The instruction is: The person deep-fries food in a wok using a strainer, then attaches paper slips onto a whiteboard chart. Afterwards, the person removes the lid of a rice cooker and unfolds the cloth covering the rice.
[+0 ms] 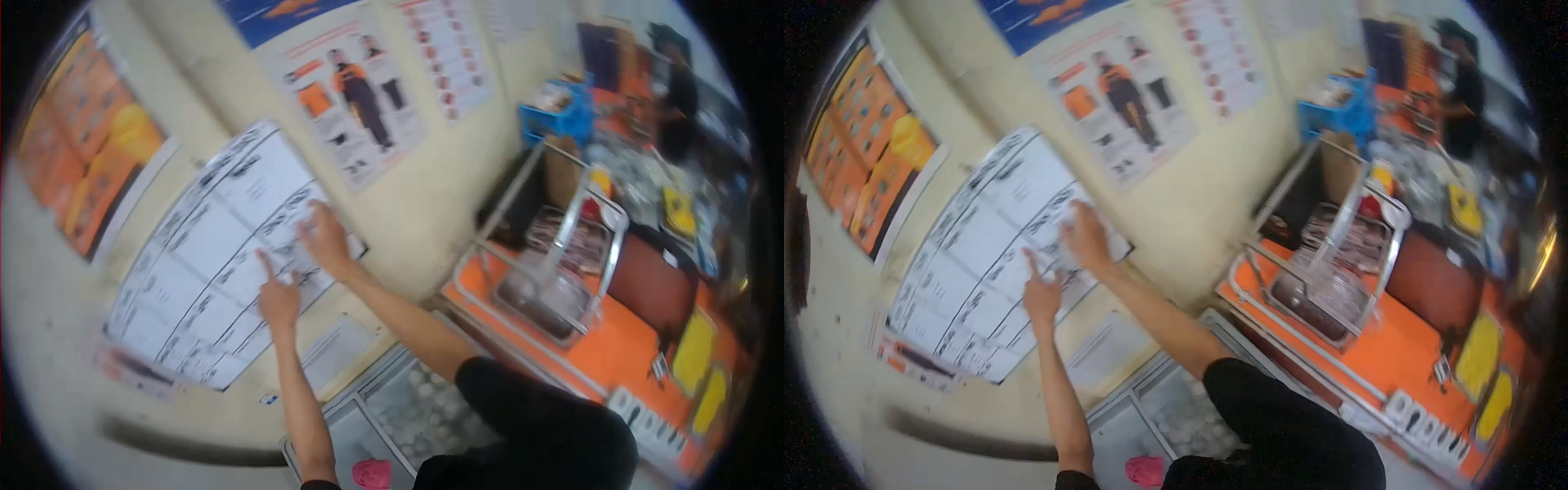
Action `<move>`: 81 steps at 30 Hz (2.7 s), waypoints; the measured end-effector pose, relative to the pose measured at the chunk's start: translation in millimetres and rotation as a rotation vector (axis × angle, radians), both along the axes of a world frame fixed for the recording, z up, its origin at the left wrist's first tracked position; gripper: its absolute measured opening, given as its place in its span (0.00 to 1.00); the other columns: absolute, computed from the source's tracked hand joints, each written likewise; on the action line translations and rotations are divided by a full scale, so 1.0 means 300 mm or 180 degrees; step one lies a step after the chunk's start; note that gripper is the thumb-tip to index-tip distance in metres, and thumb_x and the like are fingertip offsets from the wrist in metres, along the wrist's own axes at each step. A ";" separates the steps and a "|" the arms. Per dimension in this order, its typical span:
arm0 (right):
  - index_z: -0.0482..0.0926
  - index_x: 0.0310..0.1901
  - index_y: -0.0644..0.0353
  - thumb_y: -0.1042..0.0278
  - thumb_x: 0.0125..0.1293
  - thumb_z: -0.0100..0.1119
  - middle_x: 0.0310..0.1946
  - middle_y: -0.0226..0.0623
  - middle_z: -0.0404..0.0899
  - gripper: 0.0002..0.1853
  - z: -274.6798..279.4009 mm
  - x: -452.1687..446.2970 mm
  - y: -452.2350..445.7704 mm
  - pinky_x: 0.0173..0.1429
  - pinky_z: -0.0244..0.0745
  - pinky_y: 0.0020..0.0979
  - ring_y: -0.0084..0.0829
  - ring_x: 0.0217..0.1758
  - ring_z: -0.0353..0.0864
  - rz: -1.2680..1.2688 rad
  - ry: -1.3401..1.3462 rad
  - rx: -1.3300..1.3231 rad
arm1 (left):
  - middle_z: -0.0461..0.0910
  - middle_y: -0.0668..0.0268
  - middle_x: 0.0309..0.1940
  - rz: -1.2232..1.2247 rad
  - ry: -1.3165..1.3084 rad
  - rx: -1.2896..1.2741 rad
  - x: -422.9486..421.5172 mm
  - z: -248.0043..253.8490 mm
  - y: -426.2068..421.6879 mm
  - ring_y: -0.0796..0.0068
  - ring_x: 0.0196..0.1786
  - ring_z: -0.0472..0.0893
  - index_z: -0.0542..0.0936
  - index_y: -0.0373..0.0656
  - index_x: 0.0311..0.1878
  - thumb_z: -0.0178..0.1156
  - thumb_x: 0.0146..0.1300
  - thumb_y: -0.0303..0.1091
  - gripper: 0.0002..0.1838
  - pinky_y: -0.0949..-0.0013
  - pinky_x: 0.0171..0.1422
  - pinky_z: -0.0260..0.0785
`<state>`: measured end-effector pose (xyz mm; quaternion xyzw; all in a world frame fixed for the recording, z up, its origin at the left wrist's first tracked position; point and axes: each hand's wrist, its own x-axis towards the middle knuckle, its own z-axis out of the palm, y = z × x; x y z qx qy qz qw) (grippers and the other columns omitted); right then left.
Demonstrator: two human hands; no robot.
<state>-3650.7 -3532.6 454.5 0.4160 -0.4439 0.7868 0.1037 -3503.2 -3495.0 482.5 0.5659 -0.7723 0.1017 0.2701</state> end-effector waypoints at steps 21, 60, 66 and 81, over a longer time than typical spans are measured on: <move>0.74 0.61 0.59 0.79 0.56 0.57 0.39 0.44 0.73 0.27 -0.034 -0.053 0.005 0.55 0.68 0.44 0.44 0.47 0.72 0.0252 0.0651 -0.0096 | 0.69 0.63 0.11 -0.0526 0.0382 -0.0155 0.049 -0.056 -0.036 0.63 0.15 0.69 0.40 0.55 0.79 0.66 0.59 0.47 0.54 0.59 0.23 0.63; 0.77 0.45 0.63 0.67 0.64 0.54 0.45 0.42 0.77 0.11 0.074 -0.177 0.086 0.58 0.69 0.40 0.42 0.55 0.73 -0.0927 0.2446 0.1381 | 0.82 0.47 0.27 -0.0128 -0.0119 0.0344 0.014 -0.004 -0.013 0.45 0.32 0.83 0.29 0.59 0.78 0.66 0.57 0.47 0.60 0.49 0.37 0.75; 0.79 0.33 0.62 0.71 0.55 0.56 0.25 0.41 0.78 0.06 0.071 -0.182 -0.033 0.40 0.75 0.40 0.41 0.33 0.80 -0.1204 0.3366 0.1173 | 0.83 0.47 0.28 -0.0023 -0.0133 0.0322 0.010 -0.011 -0.026 0.46 0.32 0.83 0.31 0.50 0.78 0.65 0.57 0.47 0.59 0.50 0.36 0.76; 0.77 0.38 0.58 0.60 0.59 0.61 0.28 0.44 0.79 0.12 -0.190 0.102 0.454 0.38 0.73 0.44 0.47 0.33 0.79 0.1824 0.2339 0.0861 | 0.82 0.44 0.40 0.0073 -0.0143 0.0043 0.062 -0.080 -0.144 0.45 0.43 0.83 0.55 0.44 0.75 0.68 0.55 0.48 0.48 0.49 0.48 0.74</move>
